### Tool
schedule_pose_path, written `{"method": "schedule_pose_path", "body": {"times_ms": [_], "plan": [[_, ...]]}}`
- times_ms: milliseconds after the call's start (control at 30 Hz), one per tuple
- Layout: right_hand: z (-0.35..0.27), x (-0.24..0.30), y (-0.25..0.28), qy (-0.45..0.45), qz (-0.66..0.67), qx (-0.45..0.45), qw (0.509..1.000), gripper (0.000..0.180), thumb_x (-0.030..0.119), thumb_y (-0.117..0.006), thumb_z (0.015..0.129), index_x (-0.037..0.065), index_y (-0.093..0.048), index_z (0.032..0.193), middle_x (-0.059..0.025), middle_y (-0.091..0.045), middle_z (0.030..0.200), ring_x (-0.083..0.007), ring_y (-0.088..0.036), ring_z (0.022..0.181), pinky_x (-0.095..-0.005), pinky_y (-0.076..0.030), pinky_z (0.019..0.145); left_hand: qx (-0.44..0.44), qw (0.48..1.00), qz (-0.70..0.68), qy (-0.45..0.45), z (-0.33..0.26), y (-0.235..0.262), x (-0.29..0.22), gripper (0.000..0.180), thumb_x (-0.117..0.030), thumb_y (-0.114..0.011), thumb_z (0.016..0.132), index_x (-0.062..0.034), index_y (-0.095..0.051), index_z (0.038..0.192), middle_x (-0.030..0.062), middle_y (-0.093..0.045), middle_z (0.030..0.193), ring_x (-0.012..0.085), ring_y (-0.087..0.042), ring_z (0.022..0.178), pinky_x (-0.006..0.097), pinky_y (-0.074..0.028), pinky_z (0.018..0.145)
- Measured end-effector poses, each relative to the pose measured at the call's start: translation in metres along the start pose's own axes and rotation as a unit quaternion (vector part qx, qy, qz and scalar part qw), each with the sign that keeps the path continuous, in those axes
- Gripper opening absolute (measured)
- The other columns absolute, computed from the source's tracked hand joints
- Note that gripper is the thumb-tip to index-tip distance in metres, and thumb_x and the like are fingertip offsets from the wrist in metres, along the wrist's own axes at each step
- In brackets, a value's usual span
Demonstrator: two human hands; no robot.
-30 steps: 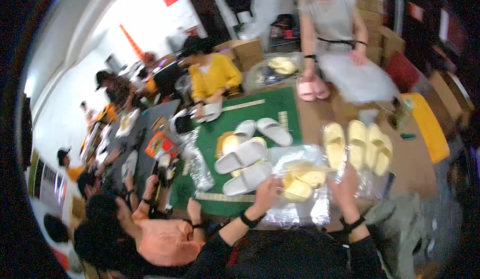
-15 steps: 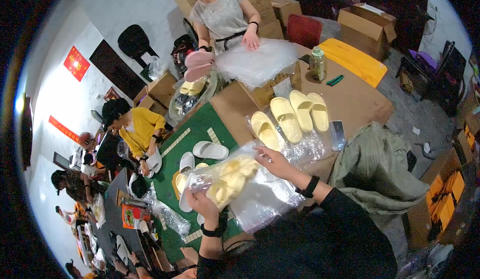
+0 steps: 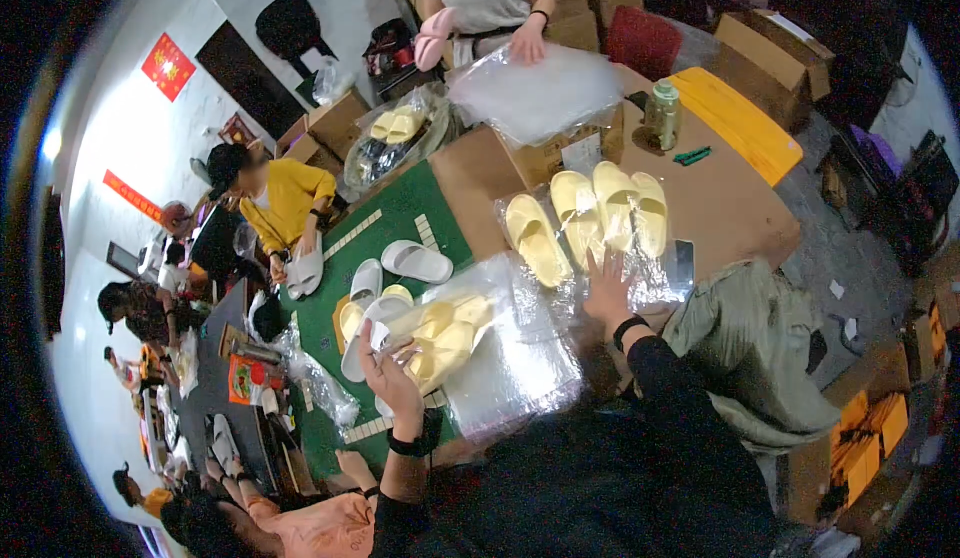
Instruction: The recorder is inspecting yellow slippers, pairing them, and placing them into clear plastic bags at a workstation with several other workers.
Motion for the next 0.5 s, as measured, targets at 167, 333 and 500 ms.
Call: {"method": "schedule_pose_path", "body": {"times_ms": [167, 333, 500], "plan": [[-0.017, 0.007, -0.03, 0.067, -0.017, 0.068, 0.995, 0.114, 0.052, -0.076, 0.054, 0.022, -0.009, 0.142, -0.019, -0.007, 0.146, -0.0408, -0.004, 0.133, -0.0636, -0.01, 0.101, 0.02, 1.0, 0.009, 0.017, -0.015, 0.007, 0.007, 0.036, -0.001, -0.03, 0.088, 0.0058, -0.04, 0.122, 0.017, -0.054, 0.107, 0.0183, -0.062, 0.073, 0.026, -0.051, 0.063], [-0.011, 0.001, -0.054, 0.122, -0.094, -0.068, 0.986, 0.099, 0.035, -0.077, 0.058, 0.021, -0.021, 0.139, -0.0211, -0.01, 0.144, -0.0432, -0.019, 0.129, -0.06, -0.021, 0.099, 0.106, 0.992, 0.019, 0.072, -0.037, -0.006, 0.004, 0.03, 0.001, -0.033, 0.084, 0.0046, -0.049, 0.108, 0.0132, -0.058, 0.102, 0.0121, -0.055, 0.066, 0.024, -0.047, 0.061], [0.027, -0.016, -0.052, 0.122, 0.014, -0.153, 0.981, 0.059, 0.01, -0.054, 0.073, 0.01, -0.039, 0.13, -0.0139, -0.05, 0.115, -0.0309, -0.05, 0.096, -0.0469, -0.039, 0.084, 0.14, 0.988, 0.032, 0.053, -0.04, -0.018, 0.004, 0.019, 0.0, -0.036, 0.087, 0.0029, -0.052, 0.098, 0.0088, -0.06, 0.088, 0.008, -0.052, 0.065, 0.021, -0.044, 0.059]]}}
Point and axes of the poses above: each hand's wrist, its own z-axis towards the middle knuckle, its own y-axis out of the back of the hand, x = y × z, the point moved 5 cm from there along z, towards the middle knuckle
